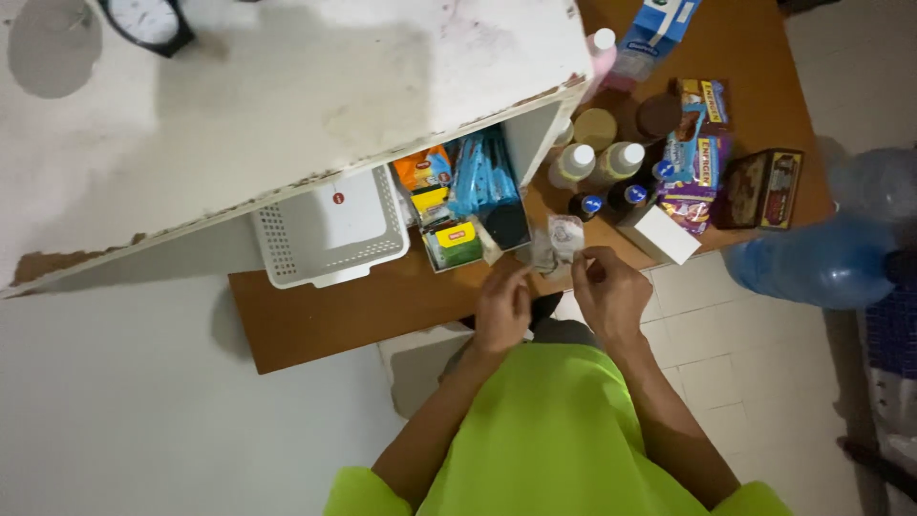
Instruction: Sorting and organizing various packaged snacks, bottles, and medicine items on a shelf.
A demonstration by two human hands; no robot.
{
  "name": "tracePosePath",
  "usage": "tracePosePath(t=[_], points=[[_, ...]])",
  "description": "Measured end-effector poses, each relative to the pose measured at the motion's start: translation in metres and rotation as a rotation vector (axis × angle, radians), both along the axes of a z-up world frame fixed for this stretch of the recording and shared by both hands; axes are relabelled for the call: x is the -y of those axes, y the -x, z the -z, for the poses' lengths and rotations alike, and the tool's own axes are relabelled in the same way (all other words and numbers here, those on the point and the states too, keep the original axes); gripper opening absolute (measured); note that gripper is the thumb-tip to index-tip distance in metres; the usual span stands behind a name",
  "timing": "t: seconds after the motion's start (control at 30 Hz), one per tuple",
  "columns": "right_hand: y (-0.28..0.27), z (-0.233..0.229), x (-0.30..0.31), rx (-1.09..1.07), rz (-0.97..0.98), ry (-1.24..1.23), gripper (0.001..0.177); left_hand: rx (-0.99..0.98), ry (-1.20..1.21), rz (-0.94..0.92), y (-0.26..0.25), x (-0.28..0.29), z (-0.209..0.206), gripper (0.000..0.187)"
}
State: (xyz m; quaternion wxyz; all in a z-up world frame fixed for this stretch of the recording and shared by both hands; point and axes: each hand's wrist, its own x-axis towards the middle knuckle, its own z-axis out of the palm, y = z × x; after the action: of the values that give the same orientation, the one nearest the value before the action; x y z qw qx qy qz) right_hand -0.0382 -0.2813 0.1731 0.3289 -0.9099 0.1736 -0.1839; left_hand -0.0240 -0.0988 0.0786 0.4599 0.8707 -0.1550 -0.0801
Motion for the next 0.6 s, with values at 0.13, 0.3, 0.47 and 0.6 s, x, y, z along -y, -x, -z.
tracePosePath(t=[0.13, 0.3, 0.47, 0.6], points=[[-0.004, 0.049, 0.019, -0.149, -0.015, 0.092, 0.012, -0.225, -0.239, 0.175, 0.000, 0.045, 0.016, 0.038], [-0.018, 0.103, 0.029, -0.174, -0.121, 0.199, 0.010, 0.050, -0.455, 0.264, 0.000, 0.063, 0.077, 0.068], [-0.029, 0.130, 0.037, -0.250, -0.211, 0.254, 0.013, -0.033, -0.697, 0.310, 0.002, 0.062, 0.106, 0.056], [-0.035, 0.128, 0.041, -0.288, -0.245, 0.233, 0.028, -0.082, -0.844, 0.308, 0.002, 0.057, 0.109, 0.059]])
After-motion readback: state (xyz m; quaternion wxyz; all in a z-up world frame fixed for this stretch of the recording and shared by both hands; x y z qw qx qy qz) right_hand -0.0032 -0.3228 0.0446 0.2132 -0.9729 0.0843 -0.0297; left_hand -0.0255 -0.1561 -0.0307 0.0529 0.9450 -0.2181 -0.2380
